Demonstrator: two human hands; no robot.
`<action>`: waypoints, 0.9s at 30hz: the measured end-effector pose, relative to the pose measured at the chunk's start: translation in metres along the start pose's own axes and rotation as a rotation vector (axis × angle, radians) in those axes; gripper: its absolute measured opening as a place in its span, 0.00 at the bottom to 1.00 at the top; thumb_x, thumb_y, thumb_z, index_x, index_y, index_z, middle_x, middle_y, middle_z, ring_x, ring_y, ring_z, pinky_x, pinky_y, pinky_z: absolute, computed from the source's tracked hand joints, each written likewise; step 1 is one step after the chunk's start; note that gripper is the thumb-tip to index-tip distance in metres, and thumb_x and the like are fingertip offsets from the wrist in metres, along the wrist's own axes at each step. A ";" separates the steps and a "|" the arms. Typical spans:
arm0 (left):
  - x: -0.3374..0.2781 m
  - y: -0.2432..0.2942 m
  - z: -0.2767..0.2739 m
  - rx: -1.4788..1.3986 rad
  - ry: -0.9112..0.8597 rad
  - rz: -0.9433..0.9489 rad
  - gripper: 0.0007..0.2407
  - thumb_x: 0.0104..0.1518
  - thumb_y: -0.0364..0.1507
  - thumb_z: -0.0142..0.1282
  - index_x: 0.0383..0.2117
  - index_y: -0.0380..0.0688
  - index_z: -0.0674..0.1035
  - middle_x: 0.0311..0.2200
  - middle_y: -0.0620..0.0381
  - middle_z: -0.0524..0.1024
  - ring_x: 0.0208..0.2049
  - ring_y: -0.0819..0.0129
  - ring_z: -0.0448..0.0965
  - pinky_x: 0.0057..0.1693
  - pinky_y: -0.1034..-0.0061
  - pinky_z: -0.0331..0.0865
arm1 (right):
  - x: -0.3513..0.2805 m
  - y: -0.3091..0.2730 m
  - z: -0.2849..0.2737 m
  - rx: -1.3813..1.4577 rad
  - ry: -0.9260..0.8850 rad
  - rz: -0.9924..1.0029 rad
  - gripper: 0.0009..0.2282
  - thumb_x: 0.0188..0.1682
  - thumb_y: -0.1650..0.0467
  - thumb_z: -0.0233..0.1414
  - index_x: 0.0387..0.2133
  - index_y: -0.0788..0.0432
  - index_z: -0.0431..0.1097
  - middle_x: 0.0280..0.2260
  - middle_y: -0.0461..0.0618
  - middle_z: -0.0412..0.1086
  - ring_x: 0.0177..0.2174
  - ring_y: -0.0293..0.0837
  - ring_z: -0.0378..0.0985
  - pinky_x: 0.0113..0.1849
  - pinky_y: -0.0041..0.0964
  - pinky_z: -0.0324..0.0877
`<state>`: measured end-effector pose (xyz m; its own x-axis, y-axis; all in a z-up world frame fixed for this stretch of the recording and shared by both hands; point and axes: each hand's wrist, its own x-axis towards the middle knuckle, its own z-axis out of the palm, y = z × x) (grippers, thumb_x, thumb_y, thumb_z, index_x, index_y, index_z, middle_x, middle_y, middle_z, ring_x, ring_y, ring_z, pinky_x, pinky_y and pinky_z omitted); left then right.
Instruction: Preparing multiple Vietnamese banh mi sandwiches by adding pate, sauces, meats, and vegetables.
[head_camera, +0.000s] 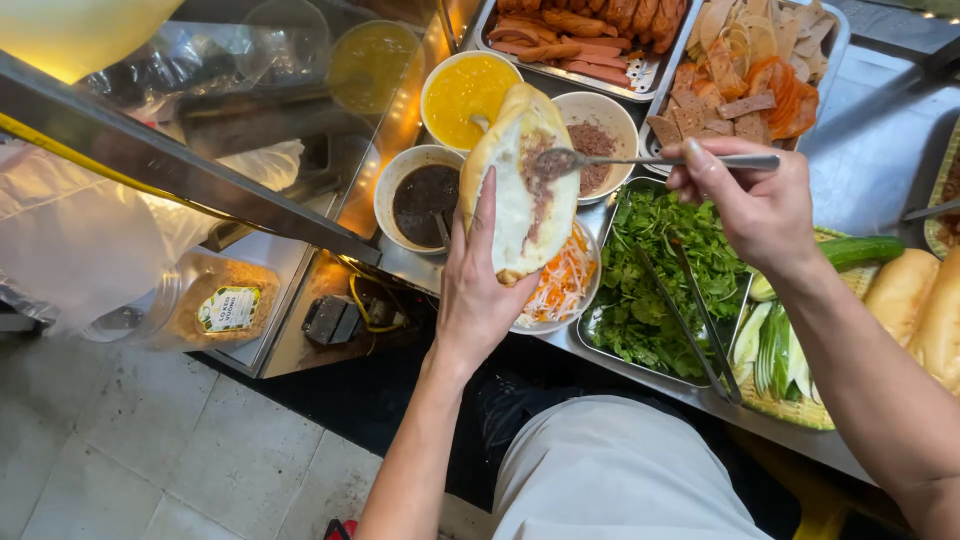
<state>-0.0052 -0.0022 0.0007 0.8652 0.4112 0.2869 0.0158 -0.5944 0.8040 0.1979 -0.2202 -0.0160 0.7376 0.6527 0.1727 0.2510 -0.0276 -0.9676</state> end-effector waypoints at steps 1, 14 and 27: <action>-0.003 0.001 -0.002 0.023 -0.021 -0.007 0.49 0.42 0.22 0.71 0.73 0.53 0.49 0.67 0.33 0.60 0.65 0.38 0.67 0.67 0.60 0.68 | 0.005 -0.004 0.001 0.070 0.020 -0.014 0.10 0.63 0.71 0.51 0.47 0.68 0.75 0.34 0.52 0.76 0.32 0.36 0.77 0.35 0.27 0.73; -0.029 -0.020 -0.007 0.026 0.040 -0.025 0.48 0.45 0.25 0.72 0.73 0.47 0.50 0.65 0.32 0.62 0.65 0.40 0.67 0.67 0.59 0.66 | 0.026 0.066 0.041 -0.289 0.138 -0.019 0.10 0.61 0.70 0.51 0.47 0.65 0.77 0.35 0.54 0.78 0.31 0.38 0.79 0.33 0.31 0.74; -0.031 -0.038 -0.006 -0.034 0.096 -0.143 0.47 0.46 0.24 0.72 0.73 0.44 0.50 0.64 0.35 0.64 0.63 0.45 0.71 0.65 0.63 0.69 | 0.029 0.128 0.082 -0.083 0.198 0.119 0.12 0.60 0.69 0.49 0.45 0.67 0.77 0.32 0.52 0.77 0.29 0.36 0.77 0.31 0.29 0.71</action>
<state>-0.0353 0.0122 -0.0358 0.8036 0.5548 0.2155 0.1167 -0.5019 0.8570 0.2005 -0.1428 -0.1501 0.8717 0.4799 0.0989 0.1992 -0.1626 -0.9664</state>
